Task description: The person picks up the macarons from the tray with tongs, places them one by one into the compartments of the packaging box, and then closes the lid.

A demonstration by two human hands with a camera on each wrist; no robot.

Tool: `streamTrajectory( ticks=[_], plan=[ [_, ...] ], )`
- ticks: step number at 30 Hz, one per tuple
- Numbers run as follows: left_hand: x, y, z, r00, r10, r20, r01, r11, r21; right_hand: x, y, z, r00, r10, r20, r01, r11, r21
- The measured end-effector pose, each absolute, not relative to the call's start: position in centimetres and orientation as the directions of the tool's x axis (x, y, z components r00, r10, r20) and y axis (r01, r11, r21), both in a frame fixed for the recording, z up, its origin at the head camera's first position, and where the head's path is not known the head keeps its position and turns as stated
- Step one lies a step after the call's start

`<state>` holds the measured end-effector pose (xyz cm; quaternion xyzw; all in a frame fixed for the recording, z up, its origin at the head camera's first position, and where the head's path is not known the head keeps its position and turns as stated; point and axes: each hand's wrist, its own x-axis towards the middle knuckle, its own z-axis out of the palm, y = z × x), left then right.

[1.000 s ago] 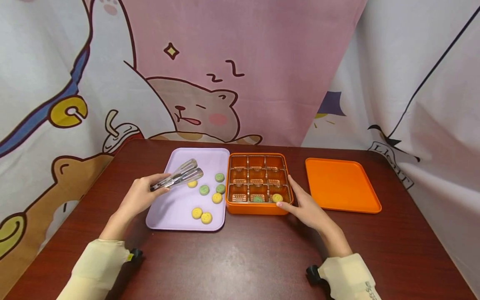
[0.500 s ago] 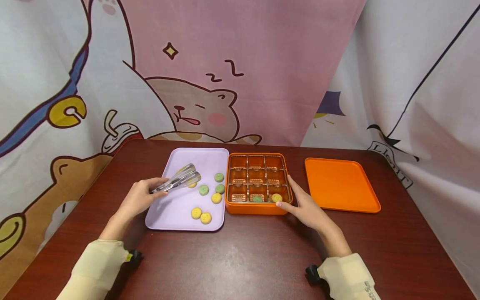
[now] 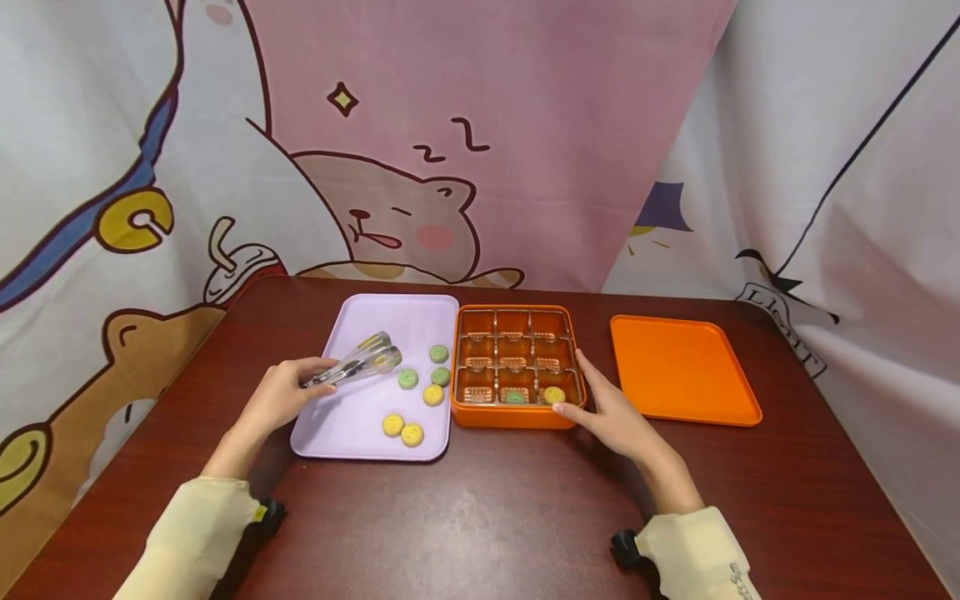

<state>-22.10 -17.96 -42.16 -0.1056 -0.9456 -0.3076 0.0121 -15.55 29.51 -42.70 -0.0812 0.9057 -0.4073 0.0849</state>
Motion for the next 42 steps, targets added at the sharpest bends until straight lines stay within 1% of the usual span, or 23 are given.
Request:
streamTrajectory(
  ticks=[12, 23, 32, 42],
  plan=[
    [-21.89, -17.40, -41.98, -0.984, 0.167, 0.067, 0.177, 0.830, 0.529, -15.52, 29.49, -42.74, -0.973, -0.211, -0.091, -0.072, 0.654, -0.753],
    [-22.25, -17.49, -42.00, -0.986, 0.162, 0.041, 0.160, 0.840, 0.519, -15.43, 29.45, -42.65, -0.972, -0.215, -0.092, -0.072, 0.651, -0.756],
    [-22.37, -17.62, -41.97, -0.987, 0.156, 0.034, 0.150, 0.836, 0.528, -15.46, 29.46, -42.76, -0.972, -0.215, -0.096, -0.070, 0.652, -0.755],
    [-22.37, -17.90, -41.85, -0.985, 0.166, 0.043, 0.161, 0.810, 0.564, -15.56, 29.46, -42.72, -0.972, -0.216, -0.092, -0.071, 0.643, -0.763]
  ],
)
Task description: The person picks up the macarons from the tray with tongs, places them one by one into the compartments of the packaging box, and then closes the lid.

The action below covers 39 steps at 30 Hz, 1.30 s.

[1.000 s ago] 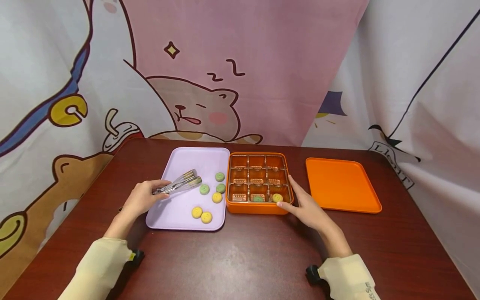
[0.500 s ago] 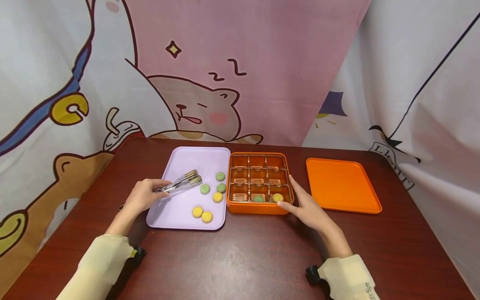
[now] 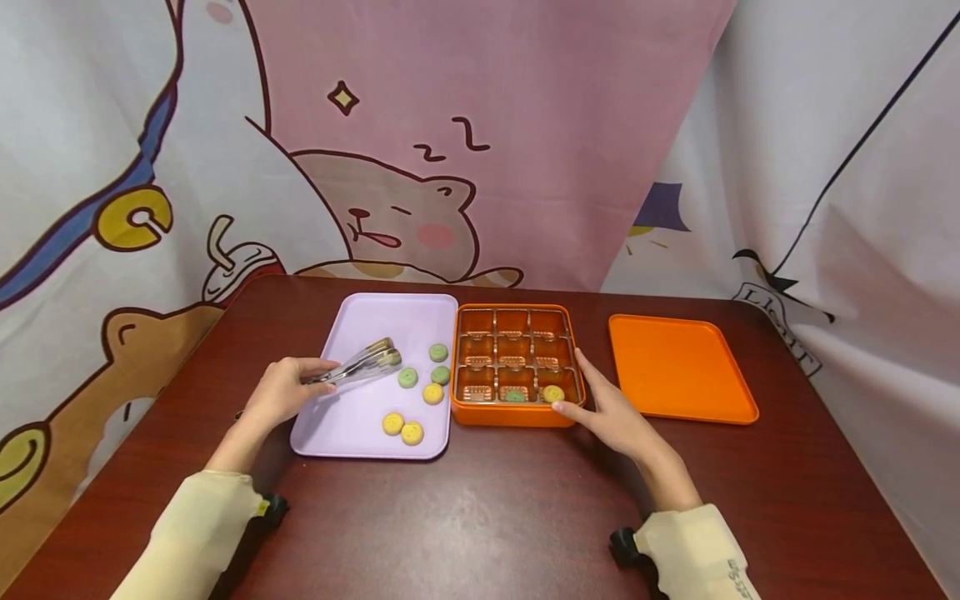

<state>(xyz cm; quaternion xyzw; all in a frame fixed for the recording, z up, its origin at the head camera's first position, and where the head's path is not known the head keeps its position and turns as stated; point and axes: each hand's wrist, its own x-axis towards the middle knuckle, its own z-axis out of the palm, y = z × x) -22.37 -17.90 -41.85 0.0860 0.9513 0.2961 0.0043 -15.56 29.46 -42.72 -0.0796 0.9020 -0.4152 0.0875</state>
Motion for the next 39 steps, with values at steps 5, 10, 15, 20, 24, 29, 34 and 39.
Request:
streamTrajectory(
  ticks=[5, 10, 15, 20, 24, 29, 34, 39],
  plan=[
    [-22.4, -17.9, -41.5, -0.984, 0.169, 0.049, 0.165, 0.792, 0.588, -15.7, 29.3, -42.6, -0.973, -0.214, -0.092, -0.068, 0.641, -0.764],
    [-22.5, -17.7, -41.1, -0.984, 0.169, 0.053, 0.166, 0.774, 0.612, -15.7, 29.3, -42.6, -0.972, -0.217, -0.086, -0.074, 0.637, -0.768],
    [-22.4, -17.4, -40.8, -0.983, 0.171, 0.068, 0.176, 0.764, 0.620, -15.7, 29.3, -42.6, -0.972, -0.219, -0.087, -0.075, 0.638, -0.766],
    [-22.4, -17.0, -40.7, -0.981, 0.176, 0.087, 0.192, 0.762, 0.619, -15.6, 29.3, -42.5, -0.972, -0.216, -0.096, -0.067, 0.643, -0.763],
    [-22.4, -16.8, -40.7, -0.979, 0.180, 0.098, 0.201, 0.755, 0.624, -15.6, 29.3, -42.5, -0.972, -0.214, -0.096, -0.067, 0.644, -0.762],
    [-22.3, -16.5, -40.5, -0.977, 0.187, 0.102, 0.209, 0.749, 0.628, -15.5, 29.3, -42.6, -0.972, -0.215, -0.095, -0.066, 0.639, -0.766],
    [-22.2, -16.2, -40.3, -0.974, 0.195, 0.115, 0.224, 0.743, 0.630, -15.5, 29.4, -42.6, -0.971, -0.215, -0.099, -0.065, 0.644, -0.762],
    [-22.0, -15.8, -40.2, -0.971, 0.204, 0.126, 0.236, 0.731, 0.640, -15.5, 29.4, -42.7, -0.972, -0.215, -0.093, -0.070, 0.645, -0.761]
  ],
)
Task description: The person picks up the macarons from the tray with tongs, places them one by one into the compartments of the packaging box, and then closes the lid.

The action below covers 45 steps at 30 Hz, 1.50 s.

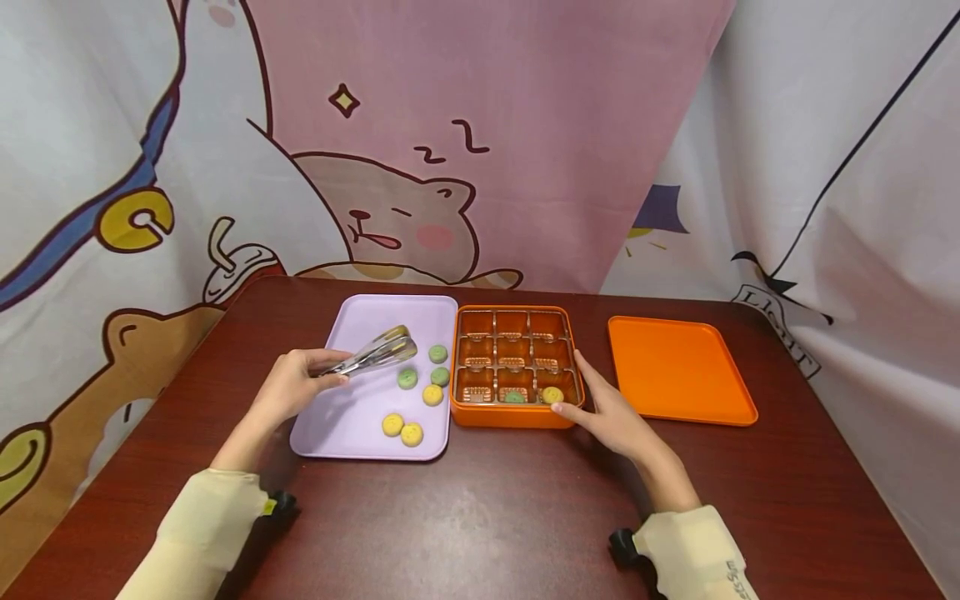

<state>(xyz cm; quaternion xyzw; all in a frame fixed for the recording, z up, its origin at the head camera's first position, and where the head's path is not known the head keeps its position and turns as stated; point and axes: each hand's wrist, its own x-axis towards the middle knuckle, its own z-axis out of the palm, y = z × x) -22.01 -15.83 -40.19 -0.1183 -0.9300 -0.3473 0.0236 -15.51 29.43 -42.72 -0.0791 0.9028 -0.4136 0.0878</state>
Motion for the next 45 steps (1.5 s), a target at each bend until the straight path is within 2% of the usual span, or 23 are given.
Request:
streamTrajectory(
  ticks=[18, 33, 45],
  plan=[
    [-21.4, -13.8, -39.9, -0.952, 0.262, 0.158, 0.299, 0.688, 0.661, -15.5, 29.2, -42.6, -0.970, -0.230, -0.079, -0.087, 0.633, -0.769],
    [-20.7, -11.7, -39.5, -0.941, 0.323, 0.104, 0.298, 0.638, 0.710, -15.5, 29.4, -42.7, -0.971, -0.221, -0.089, -0.072, 0.626, -0.776],
    [-20.2, -10.4, -39.6, -0.923, 0.371, 0.098, 0.335, 0.656, 0.676, -15.5, 29.5, -42.8, -0.971, -0.225, -0.077, -0.085, 0.631, -0.771]
  ],
)
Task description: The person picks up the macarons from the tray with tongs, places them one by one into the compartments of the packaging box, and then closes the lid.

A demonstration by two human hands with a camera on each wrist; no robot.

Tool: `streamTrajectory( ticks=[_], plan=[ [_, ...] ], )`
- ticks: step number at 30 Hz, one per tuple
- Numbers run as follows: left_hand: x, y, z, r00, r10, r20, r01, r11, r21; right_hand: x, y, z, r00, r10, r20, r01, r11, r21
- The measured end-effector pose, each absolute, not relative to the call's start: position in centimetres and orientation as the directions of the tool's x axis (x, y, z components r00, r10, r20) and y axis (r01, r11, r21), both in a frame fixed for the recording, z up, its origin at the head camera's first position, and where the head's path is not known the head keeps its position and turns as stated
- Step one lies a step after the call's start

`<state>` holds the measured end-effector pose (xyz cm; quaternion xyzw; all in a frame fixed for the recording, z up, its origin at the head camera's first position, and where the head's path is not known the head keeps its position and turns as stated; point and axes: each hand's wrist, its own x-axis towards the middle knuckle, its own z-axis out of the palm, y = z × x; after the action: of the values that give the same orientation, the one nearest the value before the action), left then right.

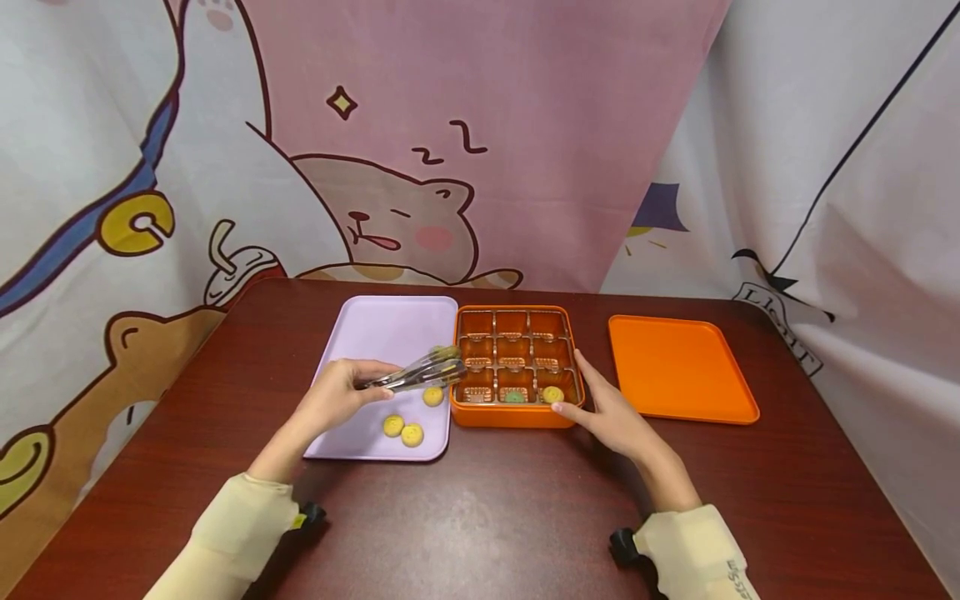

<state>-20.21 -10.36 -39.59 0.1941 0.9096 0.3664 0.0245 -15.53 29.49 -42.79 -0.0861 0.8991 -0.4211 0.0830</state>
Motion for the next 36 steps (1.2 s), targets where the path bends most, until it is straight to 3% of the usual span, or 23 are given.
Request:
streamTrajectory(
  ticks=[36],
  plan=[
    [-19.8, -10.3, -38.8, -0.899, 0.431, 0.076, 0.361, 0.632, 0.686, -15.5, 29.3, -42.7, -0.972, -0.221, -0.083, -0.081, 0.641, -0.764]
  ],
)
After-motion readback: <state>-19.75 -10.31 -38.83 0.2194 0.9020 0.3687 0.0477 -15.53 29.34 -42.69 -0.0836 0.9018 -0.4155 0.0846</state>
